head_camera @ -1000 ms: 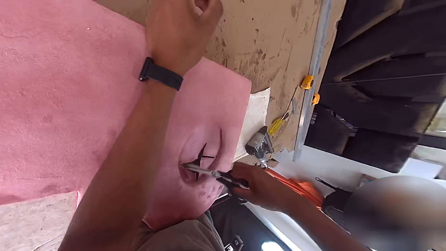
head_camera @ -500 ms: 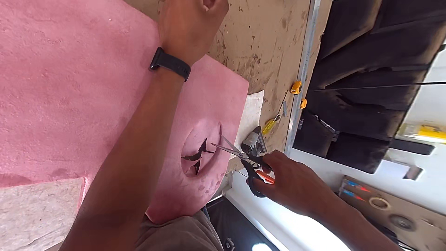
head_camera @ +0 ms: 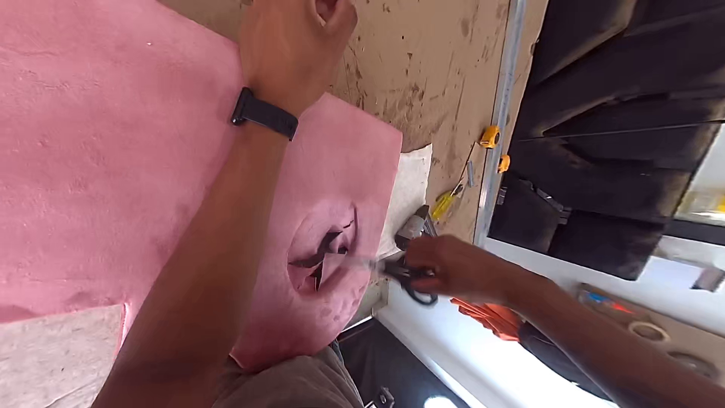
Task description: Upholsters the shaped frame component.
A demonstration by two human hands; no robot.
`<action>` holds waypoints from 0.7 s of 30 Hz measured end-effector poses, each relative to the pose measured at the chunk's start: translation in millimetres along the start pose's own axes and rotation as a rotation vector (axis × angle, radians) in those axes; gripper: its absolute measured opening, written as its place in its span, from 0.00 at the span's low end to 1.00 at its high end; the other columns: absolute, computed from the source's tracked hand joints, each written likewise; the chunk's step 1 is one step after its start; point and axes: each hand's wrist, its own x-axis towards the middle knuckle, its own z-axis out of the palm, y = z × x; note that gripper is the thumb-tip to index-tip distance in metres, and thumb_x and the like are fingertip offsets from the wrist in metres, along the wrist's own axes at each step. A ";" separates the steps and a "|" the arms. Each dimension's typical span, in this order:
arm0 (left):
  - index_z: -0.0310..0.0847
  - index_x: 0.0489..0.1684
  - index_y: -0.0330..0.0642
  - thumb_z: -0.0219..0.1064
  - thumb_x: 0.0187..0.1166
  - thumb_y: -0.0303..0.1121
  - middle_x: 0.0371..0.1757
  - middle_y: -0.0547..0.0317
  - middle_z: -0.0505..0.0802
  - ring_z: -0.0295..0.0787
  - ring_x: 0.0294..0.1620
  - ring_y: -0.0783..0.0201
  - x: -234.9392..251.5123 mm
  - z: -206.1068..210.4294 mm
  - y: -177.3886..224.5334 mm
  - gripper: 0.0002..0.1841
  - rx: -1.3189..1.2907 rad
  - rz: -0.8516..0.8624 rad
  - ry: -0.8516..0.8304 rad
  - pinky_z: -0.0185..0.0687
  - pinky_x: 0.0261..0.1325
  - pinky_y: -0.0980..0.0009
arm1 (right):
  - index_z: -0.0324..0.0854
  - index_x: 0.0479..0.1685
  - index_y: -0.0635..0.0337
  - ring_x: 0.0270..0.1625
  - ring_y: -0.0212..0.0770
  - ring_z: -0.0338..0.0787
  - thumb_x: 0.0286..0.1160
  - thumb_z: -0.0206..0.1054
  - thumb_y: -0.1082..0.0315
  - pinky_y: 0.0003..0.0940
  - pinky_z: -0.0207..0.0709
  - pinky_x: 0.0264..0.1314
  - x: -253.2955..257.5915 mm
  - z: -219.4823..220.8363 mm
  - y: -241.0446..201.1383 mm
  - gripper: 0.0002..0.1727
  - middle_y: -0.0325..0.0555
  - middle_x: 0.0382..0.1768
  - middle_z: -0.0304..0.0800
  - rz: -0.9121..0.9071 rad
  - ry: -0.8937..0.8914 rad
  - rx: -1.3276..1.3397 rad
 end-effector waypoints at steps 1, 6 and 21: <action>0.93 0.44 0.60 0.62 0.79 0.56 0.42 0.74 0.96 0.93 0.45 0.71 -2.0 0.8 -0.6 0.17 0.007 0.008 -0.006 0.87 0.52 0.54 | 0.87 0.35 0.50 0.41 0.39 0.86 0.76 0.71 0.49 0.42 0.82 0.42 -5.5 9.2 -8.0 0.15 0.39 0.36 0.84 -0.085 -0.068 0.018; 0.90 0.28 0.53 0.71 0.75 0.54 0.26 0.67 0.89 0.87 0.31 0.67 -9.9 1.6 -5.9 0.16 -0.107 0.024 0.042 0.82 0.40 0.53 | 0.82 0.33 0.43 0.34 0.28 0.81 0.73 0.68 0.38 0.31 0.78 0.33 -35.4 25.0 -30.0 0.20 0.30 0.33 0.80 0.189 0.072 0.289; 0.93 0.46 0.63 0.59 0.82 0.52 0.40 0.78 0.96 0.92 0.41 0.75 -1.8 -6.7 -0.6 0.15 -0.135 0.020 -0.043 0.87 0.47 0.61 | 0.81 0.26 0.45 0.20 0.35 0.76 0.73 0.58 0.27 0.38 0.70 0.25 22.0 -32.2 -127.0 0.31 0.35 0.18 0.75 0.570 -0.243 0.384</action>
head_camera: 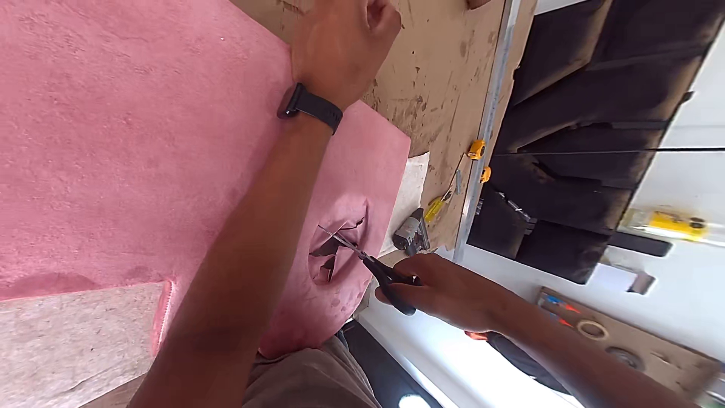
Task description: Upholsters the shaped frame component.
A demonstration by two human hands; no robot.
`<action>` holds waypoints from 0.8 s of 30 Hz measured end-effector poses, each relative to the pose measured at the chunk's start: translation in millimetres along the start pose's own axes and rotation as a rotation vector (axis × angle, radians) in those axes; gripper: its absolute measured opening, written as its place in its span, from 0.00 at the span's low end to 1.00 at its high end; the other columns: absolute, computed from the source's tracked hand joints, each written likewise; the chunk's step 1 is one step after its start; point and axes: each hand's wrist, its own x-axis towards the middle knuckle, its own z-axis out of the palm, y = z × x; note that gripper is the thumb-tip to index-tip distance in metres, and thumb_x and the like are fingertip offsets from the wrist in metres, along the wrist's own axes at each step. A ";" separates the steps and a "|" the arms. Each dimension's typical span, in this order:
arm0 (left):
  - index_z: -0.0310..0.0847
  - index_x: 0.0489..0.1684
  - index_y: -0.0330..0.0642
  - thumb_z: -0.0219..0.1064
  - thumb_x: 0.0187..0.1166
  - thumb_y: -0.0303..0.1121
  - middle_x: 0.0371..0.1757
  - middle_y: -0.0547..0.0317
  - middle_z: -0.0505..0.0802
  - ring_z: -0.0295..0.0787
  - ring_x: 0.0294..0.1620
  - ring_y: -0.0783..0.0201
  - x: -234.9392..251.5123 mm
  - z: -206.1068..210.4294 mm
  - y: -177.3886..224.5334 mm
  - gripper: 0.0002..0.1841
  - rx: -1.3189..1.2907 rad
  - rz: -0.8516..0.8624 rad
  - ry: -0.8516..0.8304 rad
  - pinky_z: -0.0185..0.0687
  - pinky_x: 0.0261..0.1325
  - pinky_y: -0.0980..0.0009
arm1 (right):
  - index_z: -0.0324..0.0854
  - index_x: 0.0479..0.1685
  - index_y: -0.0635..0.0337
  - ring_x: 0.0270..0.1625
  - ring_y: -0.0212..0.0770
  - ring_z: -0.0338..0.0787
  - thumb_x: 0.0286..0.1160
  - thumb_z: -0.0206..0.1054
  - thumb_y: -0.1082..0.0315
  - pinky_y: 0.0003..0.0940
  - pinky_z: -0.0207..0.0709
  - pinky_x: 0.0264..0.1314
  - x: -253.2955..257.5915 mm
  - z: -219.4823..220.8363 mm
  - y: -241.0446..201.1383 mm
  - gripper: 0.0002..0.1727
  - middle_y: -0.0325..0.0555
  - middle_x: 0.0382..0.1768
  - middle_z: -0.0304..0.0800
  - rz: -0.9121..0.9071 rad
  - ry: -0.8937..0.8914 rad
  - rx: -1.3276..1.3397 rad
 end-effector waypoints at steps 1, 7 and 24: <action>0.93 0.45 0.64 0.58 0.82 0.52 0.41 0.79 0.96 0.92 0.41 0.76 0.7 -1.2 -0.4 0.15 -0.006 -0.003 -0.005 0.87 0.47 0.61 | 0.81 0.26 0.46 0.20 0.35 0.77 0.72 0.57 0.26 0.38 0.71 0.23 -3.3 -0.2 -4.0 0.32 0.36 0.17 0.75 0.028 -0.007 -0.002; 0.91 0.42 0.64 0.59 0.82 0.50 0.39 0.81 0.95 0.91 0.39 0.76 0.8 -7.3 -0.4 0.13 -0.100 -0.022 -0.029 0.86 0.42 0.62 | 0.80 0.25 0.49 0.18 0.36 0.77 0.77 0.55 0.29 0.40 0.73 0.24 -5.9 0.0 -42.1 0.32 0.38 0.16 0.75 0.166 0.000 -0.006; 0.91 0.56 0.54 0.60 0.84 0.49 0.52 0.64 0.96 0.94 0.51 0.66 -4.5 -9.0 -4.8 0.17 -0.072 0.075 -0.080 0.90 0.59 0.53 | 0.87 0.38 0.48 0.29 0.33 0.89 0.79 0.65 0.37 0.35 0.86 0.32 -46.8 66.1 72.0 0.24 0.36 0.32 0.90 -0.146 0.402 0.245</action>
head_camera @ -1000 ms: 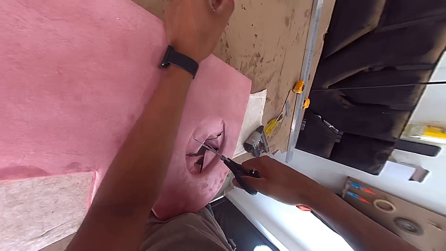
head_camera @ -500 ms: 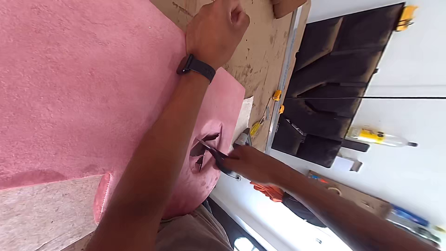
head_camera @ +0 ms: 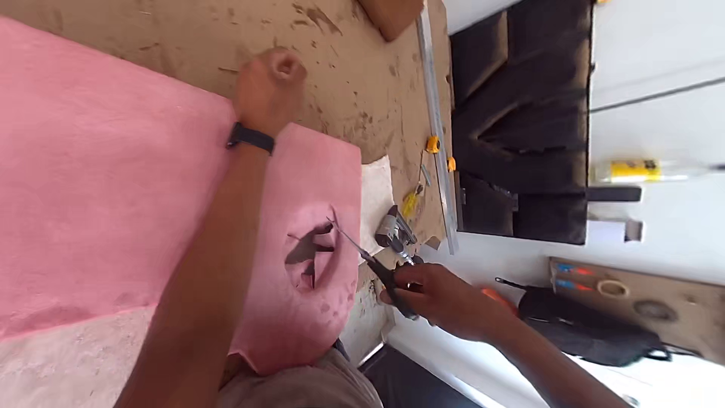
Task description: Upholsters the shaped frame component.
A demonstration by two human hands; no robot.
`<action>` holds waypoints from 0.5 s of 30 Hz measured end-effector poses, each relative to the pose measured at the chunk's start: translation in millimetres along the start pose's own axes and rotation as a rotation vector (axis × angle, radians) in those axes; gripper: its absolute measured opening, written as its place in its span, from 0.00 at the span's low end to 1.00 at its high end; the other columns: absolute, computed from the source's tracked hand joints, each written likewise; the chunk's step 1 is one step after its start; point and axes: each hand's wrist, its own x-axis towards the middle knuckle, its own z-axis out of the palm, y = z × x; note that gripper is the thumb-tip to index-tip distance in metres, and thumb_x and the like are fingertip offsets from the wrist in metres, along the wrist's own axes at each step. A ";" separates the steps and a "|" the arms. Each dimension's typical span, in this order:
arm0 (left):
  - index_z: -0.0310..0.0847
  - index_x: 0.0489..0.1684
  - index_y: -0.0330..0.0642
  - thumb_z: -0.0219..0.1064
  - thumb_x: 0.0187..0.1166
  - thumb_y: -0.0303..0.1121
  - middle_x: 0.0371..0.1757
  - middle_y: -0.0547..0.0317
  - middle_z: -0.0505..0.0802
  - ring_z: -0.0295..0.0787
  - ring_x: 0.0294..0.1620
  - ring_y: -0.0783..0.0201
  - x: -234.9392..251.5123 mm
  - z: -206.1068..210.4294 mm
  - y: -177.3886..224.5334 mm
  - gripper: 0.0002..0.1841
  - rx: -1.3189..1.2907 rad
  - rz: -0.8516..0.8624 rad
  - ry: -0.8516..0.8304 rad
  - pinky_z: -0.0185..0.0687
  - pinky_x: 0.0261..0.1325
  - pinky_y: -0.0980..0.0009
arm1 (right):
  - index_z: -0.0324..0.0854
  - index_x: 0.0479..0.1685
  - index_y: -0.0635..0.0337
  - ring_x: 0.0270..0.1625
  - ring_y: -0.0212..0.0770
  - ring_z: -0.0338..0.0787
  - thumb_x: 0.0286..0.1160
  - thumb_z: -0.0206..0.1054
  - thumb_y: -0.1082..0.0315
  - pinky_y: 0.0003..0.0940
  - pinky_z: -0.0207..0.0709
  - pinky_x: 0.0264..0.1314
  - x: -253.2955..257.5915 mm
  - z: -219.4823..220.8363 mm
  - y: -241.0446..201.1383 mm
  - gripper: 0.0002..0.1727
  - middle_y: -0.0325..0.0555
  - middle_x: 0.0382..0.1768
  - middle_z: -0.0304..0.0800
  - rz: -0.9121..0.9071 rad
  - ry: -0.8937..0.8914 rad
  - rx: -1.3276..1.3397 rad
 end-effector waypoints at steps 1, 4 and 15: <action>0.90 0.57 0.52 0.60 0.85 0.50 0.50 0.62 0.96 0.94 0.49 0.64 -1.0 2.5 2.4 0.18 0.004 0.013 -0.003 0.90 0.58 0.52 | 0.90 0.45 0.47 0.39 0.32 0.91 0.79 0.66 0.39 0.34 0.89 0.41 -5.0 -5.5 23.3 0.22 0.36 0.46 0.90 -0.094 0.135 0.034; 0.90 0.55 0.49 0.61 0.86 0.49 0.45 0.59 0.96 0.95 0.42 0.64 -3.2 4.1 0.9 0.18 0.000 0.094 0.042 0.93 0.51 0.54 | 0.91 0.46 0.47 0.46 0.39 0.88 0.80 0.68 0.48 0.44 0.87 0.47 19.8 -12.4 117.1 0.15 0.40 0.48 0.86 -0.162 0.487 0.028; 0.88 0.64 0.51 0.66 0.82 0.51 0.60 0.61 0.93 0.92 0.58 0.64 -225.5 224.7 87.6 0.21 0.318 -0.018 -0.612 0.91 0.64 0.55 | 0.89 0.59 0.48 0.47 0.39 0.97 0.88 0.61 0.63 0.45 0.94 0.47 204.3 -72.9 243.6 0.12 0.39 0.49 0.96 -0.354 0.801 0.698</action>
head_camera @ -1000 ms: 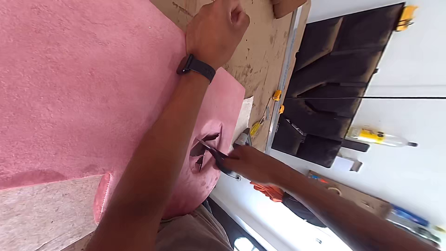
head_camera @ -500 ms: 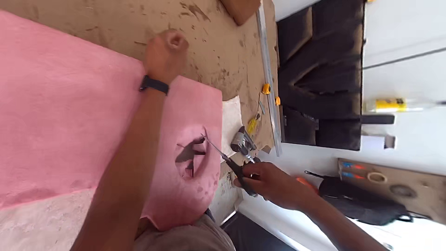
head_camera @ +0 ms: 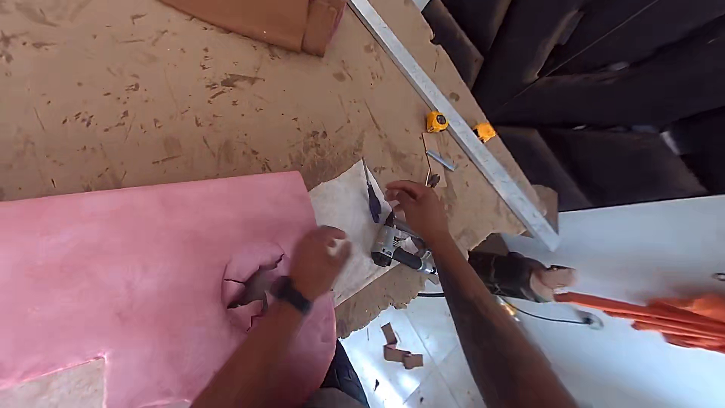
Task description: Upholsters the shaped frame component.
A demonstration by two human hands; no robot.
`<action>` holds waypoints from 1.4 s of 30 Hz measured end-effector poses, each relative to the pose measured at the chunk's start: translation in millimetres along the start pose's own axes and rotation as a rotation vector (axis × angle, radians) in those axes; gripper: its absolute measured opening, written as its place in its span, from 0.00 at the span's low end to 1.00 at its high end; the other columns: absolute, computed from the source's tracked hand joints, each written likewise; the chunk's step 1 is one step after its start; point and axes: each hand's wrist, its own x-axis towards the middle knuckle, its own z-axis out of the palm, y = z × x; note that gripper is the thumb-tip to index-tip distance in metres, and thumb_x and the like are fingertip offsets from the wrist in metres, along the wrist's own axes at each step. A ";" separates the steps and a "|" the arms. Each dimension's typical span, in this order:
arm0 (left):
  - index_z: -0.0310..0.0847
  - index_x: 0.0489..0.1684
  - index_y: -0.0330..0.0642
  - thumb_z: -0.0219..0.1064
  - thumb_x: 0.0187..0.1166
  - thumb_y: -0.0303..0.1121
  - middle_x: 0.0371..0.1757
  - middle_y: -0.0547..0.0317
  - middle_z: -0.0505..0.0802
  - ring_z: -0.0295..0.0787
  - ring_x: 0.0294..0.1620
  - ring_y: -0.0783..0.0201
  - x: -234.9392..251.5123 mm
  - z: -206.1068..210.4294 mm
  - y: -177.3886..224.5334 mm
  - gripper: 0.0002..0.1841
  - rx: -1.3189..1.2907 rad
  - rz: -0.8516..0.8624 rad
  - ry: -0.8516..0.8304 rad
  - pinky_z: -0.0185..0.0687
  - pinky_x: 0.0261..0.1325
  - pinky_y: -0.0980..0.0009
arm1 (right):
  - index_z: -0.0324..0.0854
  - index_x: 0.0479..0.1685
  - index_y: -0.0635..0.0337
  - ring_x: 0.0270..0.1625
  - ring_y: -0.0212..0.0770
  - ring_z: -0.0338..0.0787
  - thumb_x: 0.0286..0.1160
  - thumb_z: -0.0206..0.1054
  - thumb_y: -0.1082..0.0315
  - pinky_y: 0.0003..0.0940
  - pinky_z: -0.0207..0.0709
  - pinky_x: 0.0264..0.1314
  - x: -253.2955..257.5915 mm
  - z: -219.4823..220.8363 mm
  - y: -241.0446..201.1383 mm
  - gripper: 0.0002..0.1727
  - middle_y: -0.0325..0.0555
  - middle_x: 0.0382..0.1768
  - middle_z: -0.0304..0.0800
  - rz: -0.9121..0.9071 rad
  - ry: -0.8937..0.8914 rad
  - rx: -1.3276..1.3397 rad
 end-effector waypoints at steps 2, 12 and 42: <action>0.77 0.80 0.48 0.69 0.75 0.62 0.70 0.53 0.90 0.89 0.68 0.55 18.1 69.2 23.9 0.37 0.016 -0.090 -0.170 0.85 0.72 0.49 | 0.86 0.64 0.51 0.48 0.42 0.95 0.91 0.58 0.61 0.46 0.94 0.46 -50.7 0.6 22.8 0.15 0.42 0.49 0.95 0.030 0.129 0.218; 0.71 0.81 0.43 0.86 0.55 0.53 0.69 0.44 0.84 0.89 0.59 0.46 58.3 154.6 60.2 0.48 0.294 -0.243 -0.321 0.90 0.57 0.44 | 0.71 0.73 0.68 0.58 0.50 0.95 0.95 0.43 0.43 0.47 0.90 0.60 -176.9 69.2 116.4 0.34 0.58 0.58 0.92 0.696 0.614 1.221; 0.55 0.93 0.75 0.71 0.24 0.88 0.94 0.53 0.61 0.53 0.92 0.39 43.3 -177.2 -123.6 0.73 0.850 0.172 -0.004 0.36 0.85 0.21 | 0.83 0.42 0.68 0.49 0.53 0.96 0.72 0.72 0.72 0.45 0.92 0.54 -215.5 286.2 -163.1 0.07 0.57 0.43 0.96 -0.111 0.789 0.670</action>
